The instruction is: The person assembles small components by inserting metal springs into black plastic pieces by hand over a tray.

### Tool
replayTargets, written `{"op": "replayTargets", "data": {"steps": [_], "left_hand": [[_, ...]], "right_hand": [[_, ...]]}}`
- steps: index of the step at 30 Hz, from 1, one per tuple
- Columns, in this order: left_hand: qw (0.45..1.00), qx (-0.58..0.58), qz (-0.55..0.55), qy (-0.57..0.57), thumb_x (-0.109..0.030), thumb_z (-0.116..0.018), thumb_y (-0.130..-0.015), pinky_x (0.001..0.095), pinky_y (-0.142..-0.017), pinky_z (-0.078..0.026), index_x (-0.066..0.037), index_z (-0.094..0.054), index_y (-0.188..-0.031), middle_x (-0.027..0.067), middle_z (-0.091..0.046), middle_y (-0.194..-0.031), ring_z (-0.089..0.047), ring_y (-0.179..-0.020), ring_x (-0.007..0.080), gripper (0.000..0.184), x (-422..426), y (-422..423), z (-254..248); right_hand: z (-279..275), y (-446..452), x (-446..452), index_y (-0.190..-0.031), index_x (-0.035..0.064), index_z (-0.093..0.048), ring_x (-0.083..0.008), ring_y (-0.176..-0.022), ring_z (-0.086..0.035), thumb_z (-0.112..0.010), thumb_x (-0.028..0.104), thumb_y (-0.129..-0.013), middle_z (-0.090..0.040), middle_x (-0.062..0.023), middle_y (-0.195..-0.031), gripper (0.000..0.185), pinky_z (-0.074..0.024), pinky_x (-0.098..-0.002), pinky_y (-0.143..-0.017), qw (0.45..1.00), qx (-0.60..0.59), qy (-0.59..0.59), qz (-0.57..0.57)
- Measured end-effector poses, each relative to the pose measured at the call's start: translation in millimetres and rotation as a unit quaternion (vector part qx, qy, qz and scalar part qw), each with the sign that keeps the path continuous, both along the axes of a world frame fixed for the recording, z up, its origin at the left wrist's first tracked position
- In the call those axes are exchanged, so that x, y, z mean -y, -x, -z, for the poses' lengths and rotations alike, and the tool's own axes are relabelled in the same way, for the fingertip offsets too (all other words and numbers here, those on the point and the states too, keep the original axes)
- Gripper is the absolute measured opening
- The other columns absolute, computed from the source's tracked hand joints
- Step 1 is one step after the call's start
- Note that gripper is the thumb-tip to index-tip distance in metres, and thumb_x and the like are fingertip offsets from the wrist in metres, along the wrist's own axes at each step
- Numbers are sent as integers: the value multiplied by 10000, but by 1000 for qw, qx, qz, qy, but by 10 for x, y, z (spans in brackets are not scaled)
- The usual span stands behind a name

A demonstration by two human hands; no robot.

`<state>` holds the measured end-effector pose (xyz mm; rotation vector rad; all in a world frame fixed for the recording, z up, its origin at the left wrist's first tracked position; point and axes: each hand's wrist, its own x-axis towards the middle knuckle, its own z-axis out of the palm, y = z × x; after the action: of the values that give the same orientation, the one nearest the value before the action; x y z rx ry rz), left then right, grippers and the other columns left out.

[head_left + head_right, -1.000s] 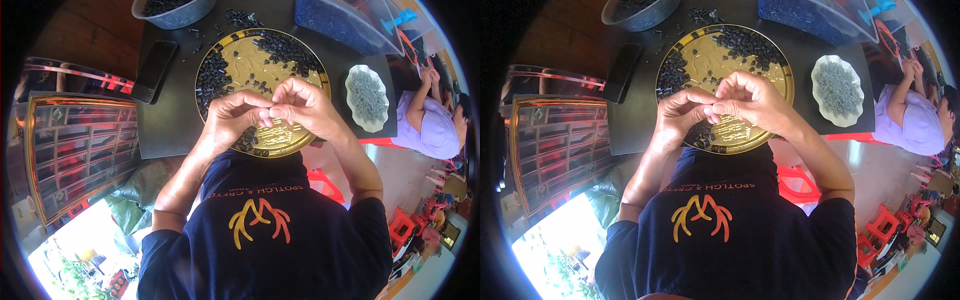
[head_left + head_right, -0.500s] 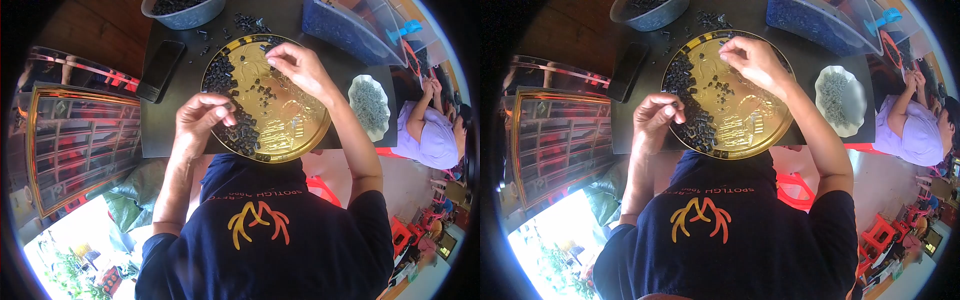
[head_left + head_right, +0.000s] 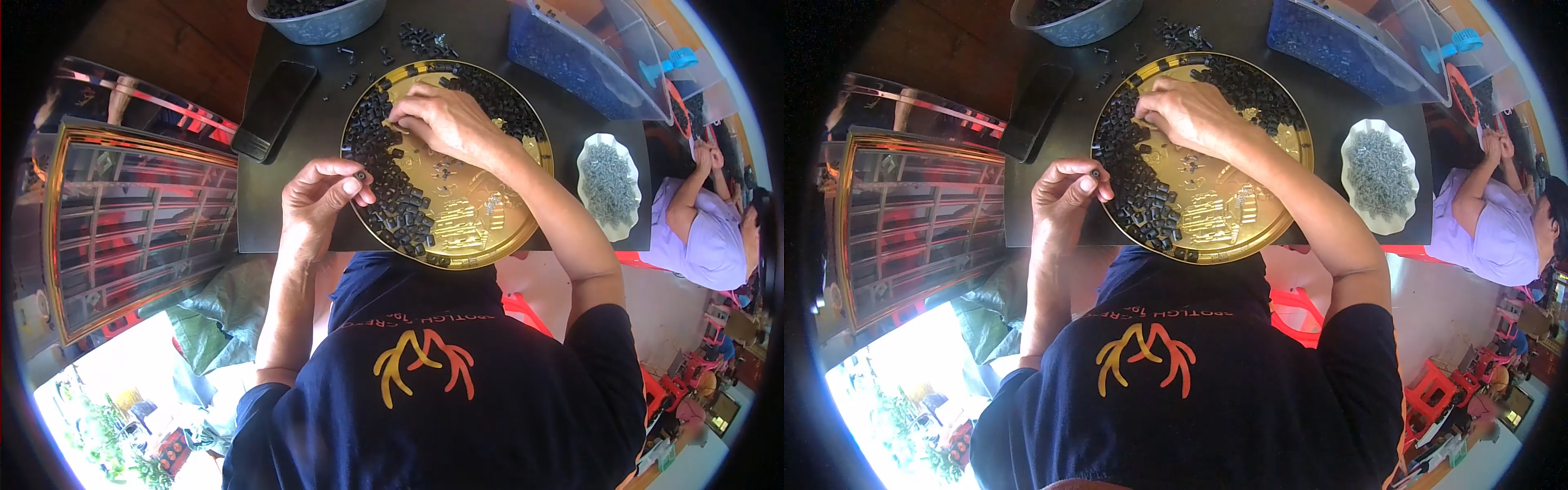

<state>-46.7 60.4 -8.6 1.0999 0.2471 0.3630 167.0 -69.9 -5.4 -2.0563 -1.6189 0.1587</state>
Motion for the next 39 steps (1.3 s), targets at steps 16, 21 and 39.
{"op": "replayTargets", "data": {"steps": [16,21,39], "left_hand": [[1000,-2,29,-10,-17,-666,-885,298,-730,-537,5,-641,-1027,125,-677,-934,-669,-790,184,146,46,14,109],[999,-1,30,-15,-14,-667,-885,295,-728,-535,7,-640,-1026,125,-677,-934,-669,-787,182,146,51,9,113],[998,5,31,52,-71,-644,-916,306,-730,-507,-15,-624,-1062,134,-666,-943,-644,-787,196,158,78,-224,-64]], "right_hand": [[-281,-572,335,-999,62,-685,-243,-781,-642,-651,135,-893,-642,-88,-915,133,-506,-358,-727,989,43,3,140],[-188,-457,161,-1002,79,-697,-252,-856,-671,-643,160,-899,-661,-79,-969,142,-532,-366,-782,995,35,26,87],[-109,-84,86,-1003,2,-619,-227,-792,-662,-649,92,-903,-691,-116,-927,138,-513,-322,-698,967,-181,-157,92]]}}
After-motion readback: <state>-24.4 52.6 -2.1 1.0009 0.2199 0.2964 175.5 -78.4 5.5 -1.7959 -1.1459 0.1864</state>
